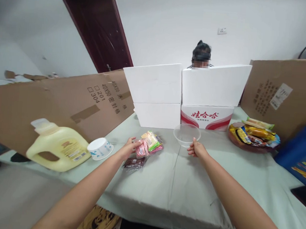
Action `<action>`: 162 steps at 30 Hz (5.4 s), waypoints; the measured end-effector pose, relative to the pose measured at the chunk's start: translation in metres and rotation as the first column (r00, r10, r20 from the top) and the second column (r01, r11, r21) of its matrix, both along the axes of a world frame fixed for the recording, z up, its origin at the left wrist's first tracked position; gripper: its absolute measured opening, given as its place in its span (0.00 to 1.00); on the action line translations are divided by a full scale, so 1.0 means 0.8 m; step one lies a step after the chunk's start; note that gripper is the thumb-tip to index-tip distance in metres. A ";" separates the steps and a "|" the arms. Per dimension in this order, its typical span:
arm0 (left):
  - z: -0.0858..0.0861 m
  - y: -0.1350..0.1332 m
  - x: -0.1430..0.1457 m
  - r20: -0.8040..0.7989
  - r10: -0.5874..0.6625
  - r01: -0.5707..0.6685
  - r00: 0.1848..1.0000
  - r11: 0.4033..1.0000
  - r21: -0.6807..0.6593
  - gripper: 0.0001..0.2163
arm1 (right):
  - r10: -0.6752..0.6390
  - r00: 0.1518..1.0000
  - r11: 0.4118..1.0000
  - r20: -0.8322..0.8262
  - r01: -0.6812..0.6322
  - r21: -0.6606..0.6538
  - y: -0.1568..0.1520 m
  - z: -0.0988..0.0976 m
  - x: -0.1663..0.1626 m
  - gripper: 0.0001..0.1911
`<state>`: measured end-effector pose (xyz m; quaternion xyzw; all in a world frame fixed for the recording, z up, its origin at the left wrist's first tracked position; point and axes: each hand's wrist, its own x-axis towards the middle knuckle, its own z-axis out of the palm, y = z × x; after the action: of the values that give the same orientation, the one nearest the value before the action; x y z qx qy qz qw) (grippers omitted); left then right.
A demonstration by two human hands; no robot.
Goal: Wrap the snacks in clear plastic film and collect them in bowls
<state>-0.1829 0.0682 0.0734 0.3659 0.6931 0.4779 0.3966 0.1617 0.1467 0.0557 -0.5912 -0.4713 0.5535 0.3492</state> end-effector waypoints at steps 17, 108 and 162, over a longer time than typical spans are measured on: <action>0.039 -0.078 -0.127 -0.632 0.462 -0.423 0.622 0.878 0.225 0.05 | 0.460 0.882 0.888 -0.105 -0.456 0.059 -0.170 -0.051 -0.007 0.20; -0.091 -0.086 0.178 -0.696 -0.363 0.742 0.620 0.560 0.369 0.18 | -0.103 0.671 0.550 0.735 -0.577 0.604 -0.209 -0.021 0.064 0.21; -0.057 -0.183 0.170 -0.889 -0.378 0.835 0.260 0.550 0.010 0.09 | 0.303 0.338 0.767 0.891 -0.642 -0.018 -0.226 -0.011 0.090 0.12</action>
<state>-0.0467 -0.0778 0.0281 0.8721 0.4356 0.2069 0.0833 0.2337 -0.0342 0.0469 -0.5470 -0.8189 0.1730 -0.0157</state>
